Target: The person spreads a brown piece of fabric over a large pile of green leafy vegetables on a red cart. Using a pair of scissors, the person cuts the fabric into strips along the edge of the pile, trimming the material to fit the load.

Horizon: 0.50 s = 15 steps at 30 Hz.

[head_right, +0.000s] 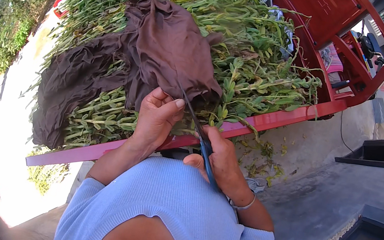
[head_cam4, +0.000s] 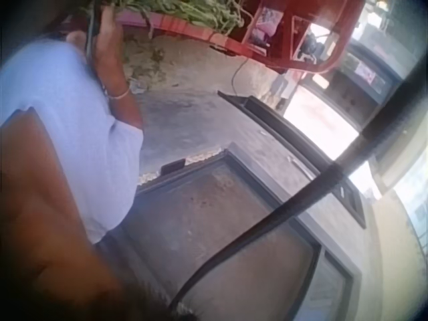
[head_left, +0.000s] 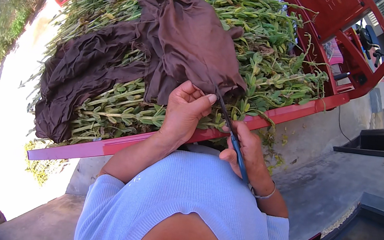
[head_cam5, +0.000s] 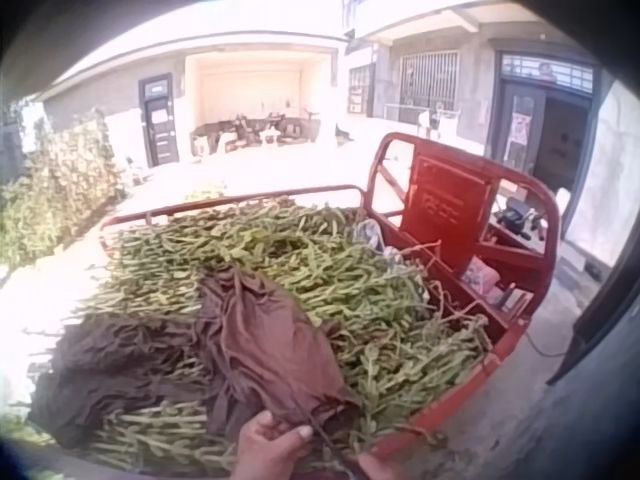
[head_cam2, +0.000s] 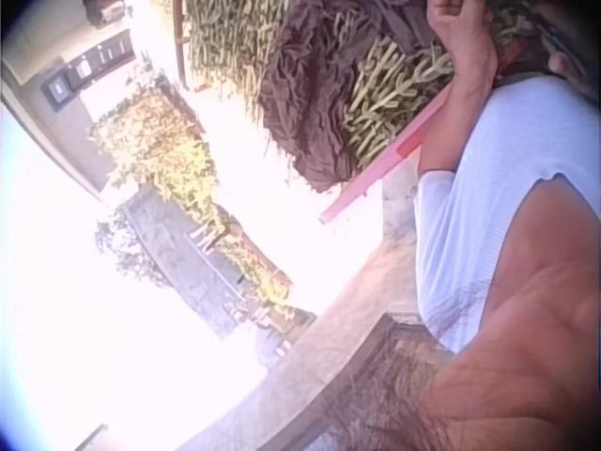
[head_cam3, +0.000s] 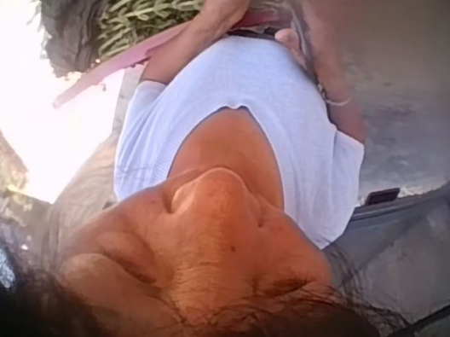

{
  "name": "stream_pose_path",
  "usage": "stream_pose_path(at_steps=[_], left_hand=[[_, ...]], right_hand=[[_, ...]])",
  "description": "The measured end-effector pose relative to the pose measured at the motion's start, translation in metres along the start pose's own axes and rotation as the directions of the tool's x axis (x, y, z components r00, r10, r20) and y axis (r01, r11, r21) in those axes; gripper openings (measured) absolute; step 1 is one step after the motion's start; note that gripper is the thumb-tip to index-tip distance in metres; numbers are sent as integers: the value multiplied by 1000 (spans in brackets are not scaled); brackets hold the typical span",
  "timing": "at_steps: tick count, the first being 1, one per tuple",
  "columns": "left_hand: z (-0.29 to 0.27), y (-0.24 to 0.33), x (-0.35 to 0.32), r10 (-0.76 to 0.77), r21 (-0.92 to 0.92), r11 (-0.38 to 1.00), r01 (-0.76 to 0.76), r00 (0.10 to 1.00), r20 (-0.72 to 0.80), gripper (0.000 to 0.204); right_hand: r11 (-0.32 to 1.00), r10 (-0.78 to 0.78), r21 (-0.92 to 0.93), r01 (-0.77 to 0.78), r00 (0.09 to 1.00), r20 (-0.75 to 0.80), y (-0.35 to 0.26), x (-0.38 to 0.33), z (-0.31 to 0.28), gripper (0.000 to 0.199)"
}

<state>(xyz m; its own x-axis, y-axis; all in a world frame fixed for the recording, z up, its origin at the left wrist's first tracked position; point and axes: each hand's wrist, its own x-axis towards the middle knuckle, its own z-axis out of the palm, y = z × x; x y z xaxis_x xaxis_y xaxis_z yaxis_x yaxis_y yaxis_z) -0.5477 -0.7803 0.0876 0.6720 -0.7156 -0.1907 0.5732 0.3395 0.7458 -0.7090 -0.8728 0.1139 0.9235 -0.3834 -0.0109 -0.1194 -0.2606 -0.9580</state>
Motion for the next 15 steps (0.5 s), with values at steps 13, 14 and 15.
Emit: stream_pose_path(at_steps=[13, 14, 15], left_hand=[[-16, 6, 3, -133, -486, 859, 161, 987, 93, 13], [-18, 7, 5, -134, -503, 849, 163, 987, 93, 14], [-17, 7, 5, -145, -499, 853, 152, 988, 54, 14]], right_hand=[[932, 115, 349, -95, 993, -34, 11, -9, -1, 71], [931, 115, 352, -98, 993, -28, 12, -9, -2, 72], [930, 116, 355, -101, 993, -22, 13, -9, -3, 72]])
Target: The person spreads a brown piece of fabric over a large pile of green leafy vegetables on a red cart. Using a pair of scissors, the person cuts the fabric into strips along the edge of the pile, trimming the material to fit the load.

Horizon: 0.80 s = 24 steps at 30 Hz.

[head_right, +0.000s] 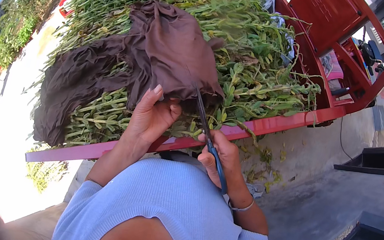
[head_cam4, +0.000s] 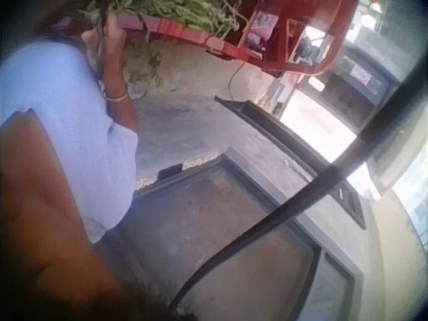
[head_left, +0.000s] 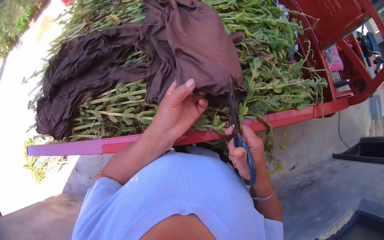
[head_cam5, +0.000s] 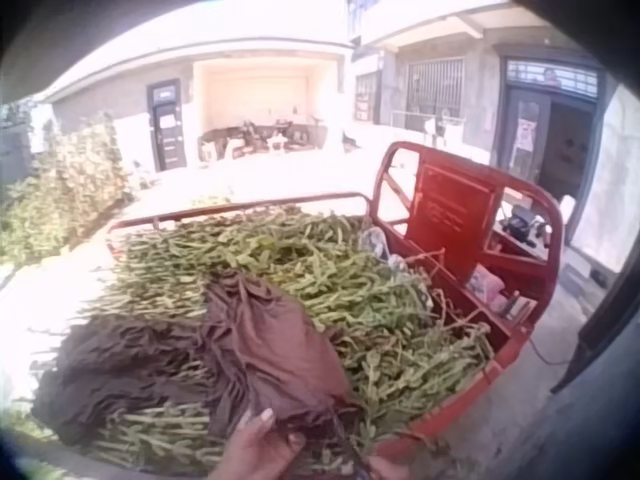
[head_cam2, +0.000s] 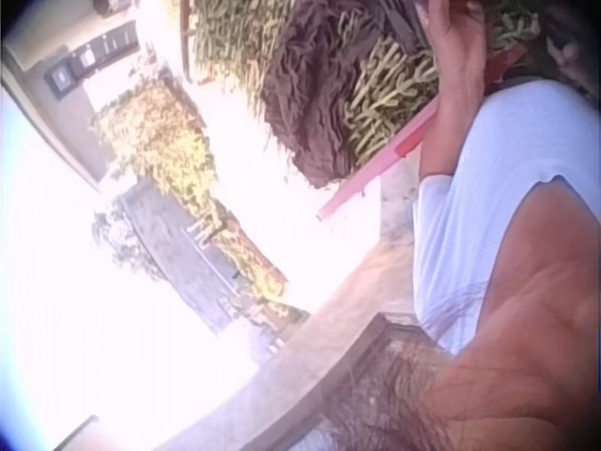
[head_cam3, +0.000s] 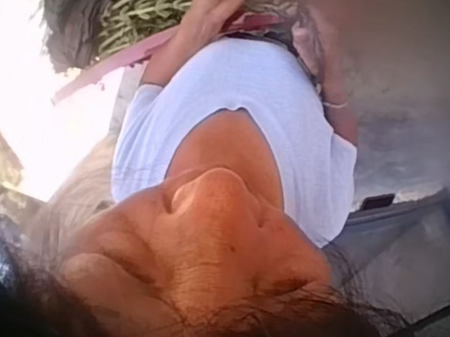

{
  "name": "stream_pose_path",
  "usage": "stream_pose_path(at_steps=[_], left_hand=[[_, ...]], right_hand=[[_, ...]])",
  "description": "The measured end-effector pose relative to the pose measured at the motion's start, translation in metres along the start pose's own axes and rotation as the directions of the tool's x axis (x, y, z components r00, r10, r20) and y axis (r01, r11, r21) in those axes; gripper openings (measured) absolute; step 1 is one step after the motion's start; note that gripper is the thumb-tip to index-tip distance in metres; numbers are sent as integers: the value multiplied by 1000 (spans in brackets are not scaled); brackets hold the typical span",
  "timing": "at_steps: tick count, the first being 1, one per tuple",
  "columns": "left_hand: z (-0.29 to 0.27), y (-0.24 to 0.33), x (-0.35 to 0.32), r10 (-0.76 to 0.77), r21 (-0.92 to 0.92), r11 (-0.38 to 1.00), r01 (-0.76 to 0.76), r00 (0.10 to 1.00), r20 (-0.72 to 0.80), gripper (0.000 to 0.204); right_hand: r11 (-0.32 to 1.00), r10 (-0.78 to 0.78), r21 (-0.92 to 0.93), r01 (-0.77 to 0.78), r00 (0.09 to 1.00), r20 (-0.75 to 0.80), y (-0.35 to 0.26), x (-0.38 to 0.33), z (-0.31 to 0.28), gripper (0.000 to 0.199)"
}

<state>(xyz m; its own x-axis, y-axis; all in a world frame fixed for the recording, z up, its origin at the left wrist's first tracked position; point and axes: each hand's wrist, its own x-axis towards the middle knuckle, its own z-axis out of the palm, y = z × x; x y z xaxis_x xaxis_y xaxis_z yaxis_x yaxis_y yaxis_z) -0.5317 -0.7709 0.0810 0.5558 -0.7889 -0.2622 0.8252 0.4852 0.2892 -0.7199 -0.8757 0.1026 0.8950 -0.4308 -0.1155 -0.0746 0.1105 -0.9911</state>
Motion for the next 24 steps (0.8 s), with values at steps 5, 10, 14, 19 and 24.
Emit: stream_pose_path(at_steps=[5, 10, 14, 19, 24], left_hand=[[9, 1, -2, -53, 134, 990, 44, 997, 64, 13], [6, 0, -3, -40, 212, 977, 17, 994, 105, 12], [6, -2, -4, 15, 360, 933, -25, 999, 30, 16], [12, -2, -7, 49, 419, 908, -32, 998, -29, 28], [10, -2, -7, 91, 449, 890, -78, 996, -7, 27]], right_hand=[[996, 20, 85, -24, 998, 53, 6, 1, -1, 79], [990, 123, 52, -128, 987, 103, 5, -1, -3, 103], [989, 146, -14, -146, 980, 135, 4, -3, -4, 105], [987, 157, 6, -160, 978, 140, 2, 1, 0, 104], [994, 98, -48, -93, 989, 107, 4, 5, 3, 98]])
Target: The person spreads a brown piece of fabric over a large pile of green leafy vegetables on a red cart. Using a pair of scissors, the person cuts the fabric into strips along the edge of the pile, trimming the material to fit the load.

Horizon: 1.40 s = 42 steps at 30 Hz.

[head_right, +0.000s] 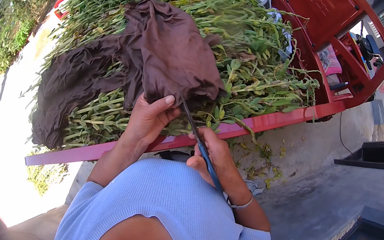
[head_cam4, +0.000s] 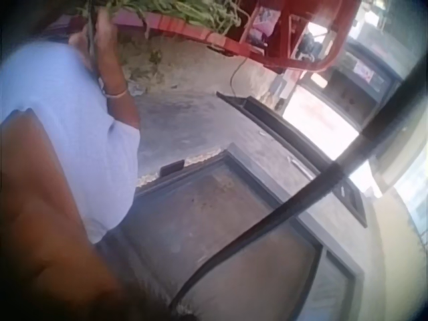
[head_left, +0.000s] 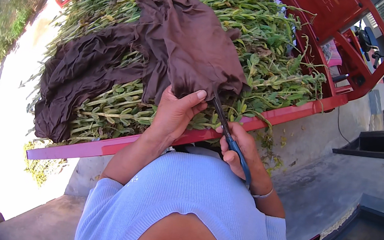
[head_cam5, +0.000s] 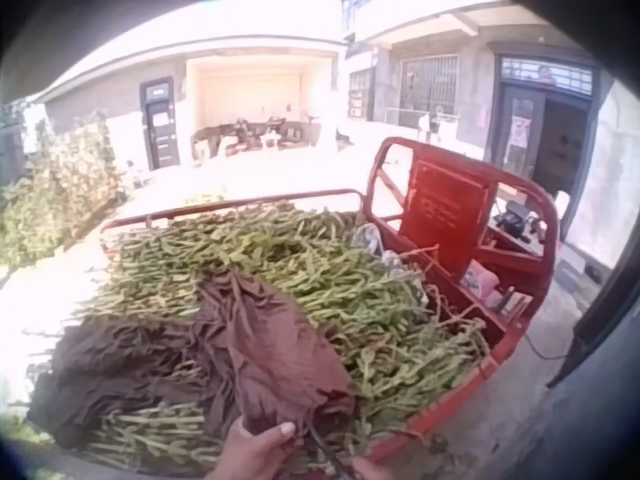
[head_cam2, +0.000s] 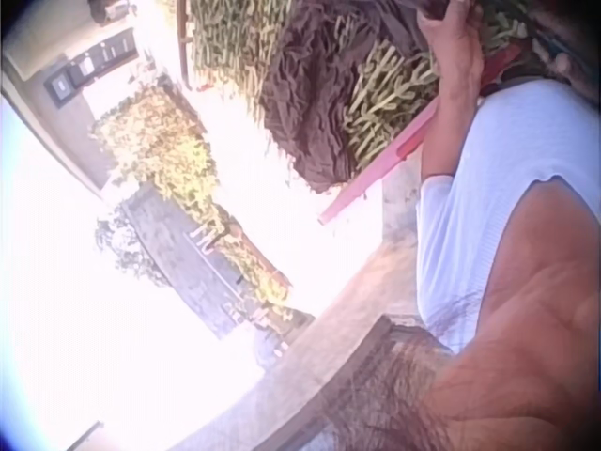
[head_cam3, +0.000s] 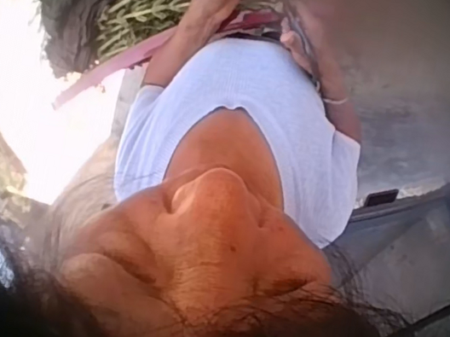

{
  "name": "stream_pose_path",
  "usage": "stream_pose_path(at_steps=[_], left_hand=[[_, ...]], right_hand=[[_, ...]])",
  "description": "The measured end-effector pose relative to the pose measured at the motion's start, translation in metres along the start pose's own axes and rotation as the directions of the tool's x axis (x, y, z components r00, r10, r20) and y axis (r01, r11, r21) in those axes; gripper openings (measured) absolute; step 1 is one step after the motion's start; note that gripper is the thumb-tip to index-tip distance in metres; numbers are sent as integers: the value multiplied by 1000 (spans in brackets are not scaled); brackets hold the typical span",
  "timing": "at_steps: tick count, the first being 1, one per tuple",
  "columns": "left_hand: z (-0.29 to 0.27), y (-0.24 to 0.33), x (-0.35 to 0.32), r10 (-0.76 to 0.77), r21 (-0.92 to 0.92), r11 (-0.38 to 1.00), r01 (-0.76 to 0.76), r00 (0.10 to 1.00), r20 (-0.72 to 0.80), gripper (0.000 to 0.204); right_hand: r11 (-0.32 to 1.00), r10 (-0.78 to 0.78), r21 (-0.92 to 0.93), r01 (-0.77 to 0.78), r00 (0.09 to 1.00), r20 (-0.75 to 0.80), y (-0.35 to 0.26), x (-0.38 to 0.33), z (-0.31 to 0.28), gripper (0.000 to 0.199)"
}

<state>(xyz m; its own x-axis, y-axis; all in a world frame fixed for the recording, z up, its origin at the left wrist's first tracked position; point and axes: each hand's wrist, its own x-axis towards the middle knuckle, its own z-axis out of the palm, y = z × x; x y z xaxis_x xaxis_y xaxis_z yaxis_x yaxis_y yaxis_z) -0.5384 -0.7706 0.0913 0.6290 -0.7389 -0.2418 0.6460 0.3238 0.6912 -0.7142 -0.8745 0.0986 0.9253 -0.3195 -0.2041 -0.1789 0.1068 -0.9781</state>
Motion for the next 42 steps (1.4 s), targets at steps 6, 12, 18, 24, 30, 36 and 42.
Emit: stream_pose_path(at_steps=[6, 12, 18, 24, 30, 36, 42], left_hand=[[-4, -1, 1, 23, 6, 1000, -23, 1000, 2, 28], [-5, 7, 1, -50, -159, 986, 58, 997, 53, 23], [-4, 14, 4, -164, -52, 984, 171, 979, 118, 52], [-12, 9, 5, -190, -77, 976, 204, 968, 164, 21], [-21, 5, 7, -102, 7, 995, 103, 968, 228, 21], [-5, 18, 7, -305, -121, 940, 319, 945, 123, 30], [-15, 7, 12, -185, 12, 983, 184, 982, 43, 17]], right_hand=[[990, -118, -88, 113, 992, -47, -3, 5, 4, 85], [994, -76, 66, 83, 992, -100, -8, -1, 3, 72], [993, -114, -56, 109, 988, -106, -3, -3, -1, 81], [985, -136, -126, 120, 982, -131, -3, -5, 0, 82], [977, -161, -165, 135, 974, -157, -5, -7, -3, 81], [924, -212, -350, 154, 968, -136, -3, -8, -4, 73], [873, -277, -448, 195, 953, -124, -4, -5, -3, 72]])
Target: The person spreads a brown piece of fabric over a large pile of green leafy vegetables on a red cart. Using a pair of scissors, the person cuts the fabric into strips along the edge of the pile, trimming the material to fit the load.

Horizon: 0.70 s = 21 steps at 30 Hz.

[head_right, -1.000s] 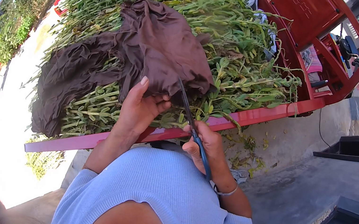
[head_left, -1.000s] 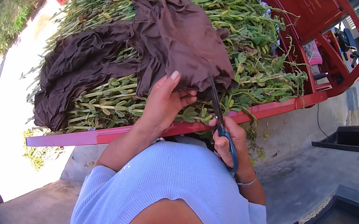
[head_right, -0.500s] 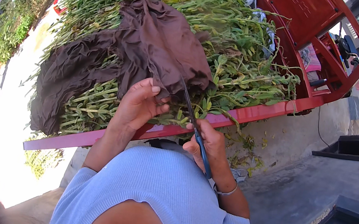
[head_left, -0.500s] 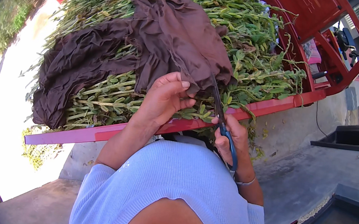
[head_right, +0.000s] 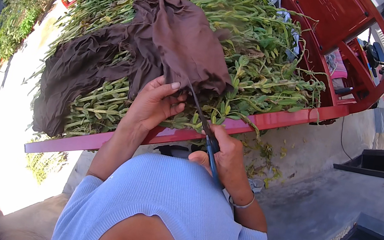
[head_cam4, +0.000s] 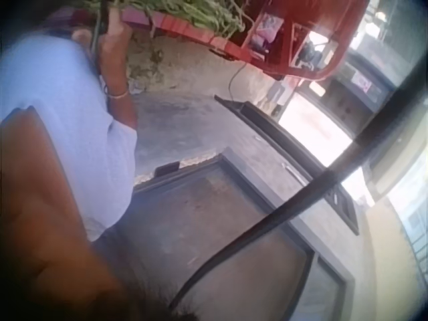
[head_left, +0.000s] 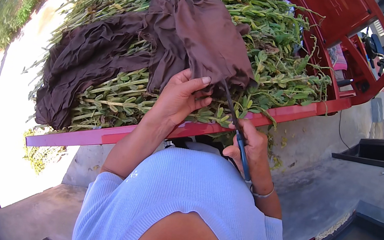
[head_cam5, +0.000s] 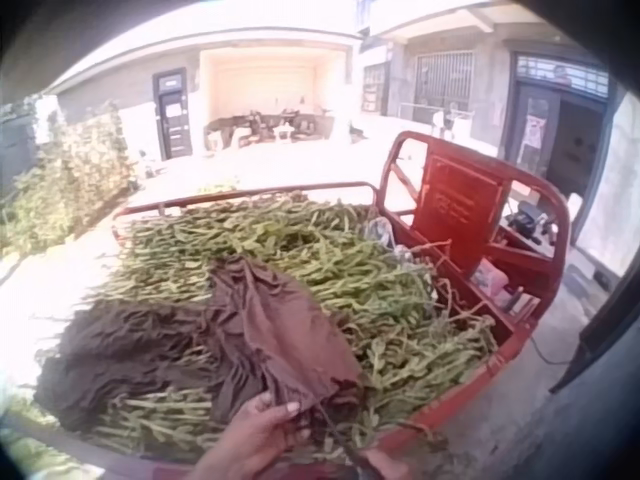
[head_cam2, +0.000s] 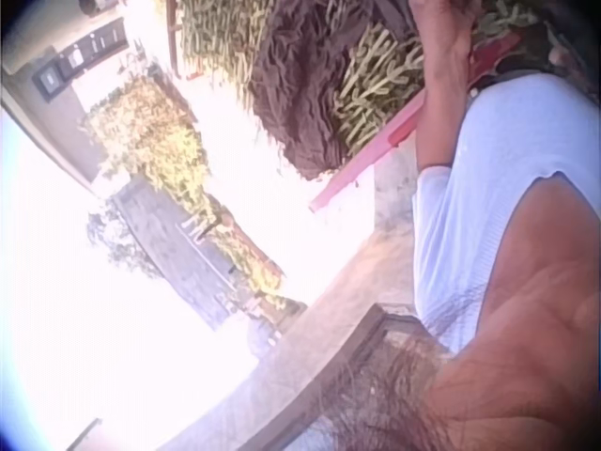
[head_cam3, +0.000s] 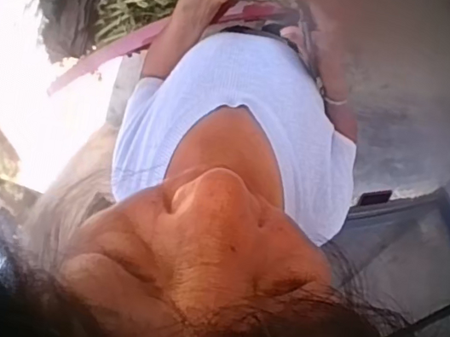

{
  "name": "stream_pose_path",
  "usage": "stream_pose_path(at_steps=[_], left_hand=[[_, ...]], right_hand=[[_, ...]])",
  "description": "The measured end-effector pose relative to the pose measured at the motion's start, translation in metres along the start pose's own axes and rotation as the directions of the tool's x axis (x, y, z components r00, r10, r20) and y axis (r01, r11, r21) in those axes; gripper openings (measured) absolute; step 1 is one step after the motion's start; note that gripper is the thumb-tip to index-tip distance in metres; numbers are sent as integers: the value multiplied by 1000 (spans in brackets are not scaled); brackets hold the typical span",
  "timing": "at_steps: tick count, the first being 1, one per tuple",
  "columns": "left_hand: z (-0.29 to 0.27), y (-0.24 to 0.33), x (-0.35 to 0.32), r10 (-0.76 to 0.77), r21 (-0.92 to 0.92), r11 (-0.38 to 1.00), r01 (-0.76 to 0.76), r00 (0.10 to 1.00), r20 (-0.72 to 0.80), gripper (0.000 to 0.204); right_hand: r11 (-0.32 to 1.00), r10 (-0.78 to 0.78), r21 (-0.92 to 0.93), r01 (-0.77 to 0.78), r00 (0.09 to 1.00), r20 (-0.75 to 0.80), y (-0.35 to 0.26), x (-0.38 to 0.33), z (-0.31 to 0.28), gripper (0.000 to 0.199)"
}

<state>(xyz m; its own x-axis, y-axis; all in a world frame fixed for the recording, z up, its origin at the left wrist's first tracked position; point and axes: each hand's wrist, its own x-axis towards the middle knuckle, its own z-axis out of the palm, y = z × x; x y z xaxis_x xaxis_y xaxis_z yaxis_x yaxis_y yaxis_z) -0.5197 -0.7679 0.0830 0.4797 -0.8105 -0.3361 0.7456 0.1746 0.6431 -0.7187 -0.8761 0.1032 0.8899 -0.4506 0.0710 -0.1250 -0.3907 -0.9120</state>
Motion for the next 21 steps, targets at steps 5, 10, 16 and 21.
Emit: stream_pose_path(at_steps=[5, 10, 16, 21], left_hand=[[0, 3, -2, 18, -7, 1000, -18, 999, 36, 23], [17, 5, -12, 147, 59, 987, -149, 988, 40, 44], [22, 6, -16, 260, 168, 949, -267, 964, 62, 62], [23, 2, -17, 328, 222, 917, -332, 943, 56, 61]], right_hand=[[971, 129, 201, -130, 991, 17, 9, 1, -4, 86], [802, 244, 492, -339, 937, 249, 6, -4, -9, 100], [803, 241, 462, -377, 914, 327, -3, -9, -11, 112], [845, 241, 390, -366, 911, 334, 1, -9, -9, 112]])
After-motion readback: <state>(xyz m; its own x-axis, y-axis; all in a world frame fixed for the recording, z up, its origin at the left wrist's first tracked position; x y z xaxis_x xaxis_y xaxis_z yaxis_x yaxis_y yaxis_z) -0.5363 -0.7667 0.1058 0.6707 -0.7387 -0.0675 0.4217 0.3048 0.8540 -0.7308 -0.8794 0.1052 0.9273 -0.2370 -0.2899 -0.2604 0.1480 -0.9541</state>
